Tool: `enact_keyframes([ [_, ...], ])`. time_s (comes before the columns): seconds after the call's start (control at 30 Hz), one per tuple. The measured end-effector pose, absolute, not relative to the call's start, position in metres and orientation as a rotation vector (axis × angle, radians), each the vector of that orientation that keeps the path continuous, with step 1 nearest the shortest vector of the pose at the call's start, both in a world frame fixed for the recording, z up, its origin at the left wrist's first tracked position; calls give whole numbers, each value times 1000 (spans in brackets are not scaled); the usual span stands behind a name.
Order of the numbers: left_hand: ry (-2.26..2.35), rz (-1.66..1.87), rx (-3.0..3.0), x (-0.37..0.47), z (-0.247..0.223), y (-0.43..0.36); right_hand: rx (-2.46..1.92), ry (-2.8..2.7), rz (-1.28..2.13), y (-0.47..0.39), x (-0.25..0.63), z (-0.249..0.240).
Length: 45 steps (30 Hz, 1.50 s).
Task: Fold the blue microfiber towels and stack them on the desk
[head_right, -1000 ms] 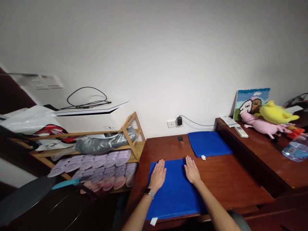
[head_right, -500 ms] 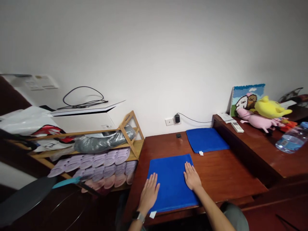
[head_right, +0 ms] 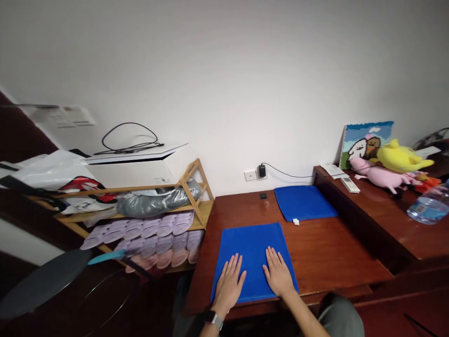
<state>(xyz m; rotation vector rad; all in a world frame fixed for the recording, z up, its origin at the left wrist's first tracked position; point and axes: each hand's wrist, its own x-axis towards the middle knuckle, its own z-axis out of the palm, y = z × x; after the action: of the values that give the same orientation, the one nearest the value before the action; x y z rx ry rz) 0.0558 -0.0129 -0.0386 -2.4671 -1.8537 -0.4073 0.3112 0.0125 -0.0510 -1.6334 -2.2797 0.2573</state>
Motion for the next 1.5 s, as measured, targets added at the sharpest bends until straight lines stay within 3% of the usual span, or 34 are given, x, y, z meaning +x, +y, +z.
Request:
enact_keyframes([
  [0.17,-2059,-393,-2246,3,-58,-28,-1741,-2240,239,13,337,-56],
  [0.3,-2034,-425,-2210,-7,-48,-22,-1770,-2231,237,14,344,-59],
  [0.5,-1722,-551,-2511,102,-7,39,-1753,-2224,237,14,341,-57],
  [0.63,-1603,-464,-2720,147,-12,71,-1745,-2229,265,15,343,-55],
  [0.83,-1940,-334,-2474,61,-40,83,-1744,-2210,283,13,348,-61],
  [0.97,-1929,-365,-2400,17,-37,92,-1771,-2143,294,45,348,-43],
  [1.13,-1692,-463,-2599,89,-23,123,-1713,-2230,232,123,332,-19],
  [1.3,-1659,-474,-2707,154,-35,143,-1730,-2304,247,155,327,-46],
  [1.5,-2023,-366,-2374,60,-43,139,-1736,-2277,231,153,331,-60],
])
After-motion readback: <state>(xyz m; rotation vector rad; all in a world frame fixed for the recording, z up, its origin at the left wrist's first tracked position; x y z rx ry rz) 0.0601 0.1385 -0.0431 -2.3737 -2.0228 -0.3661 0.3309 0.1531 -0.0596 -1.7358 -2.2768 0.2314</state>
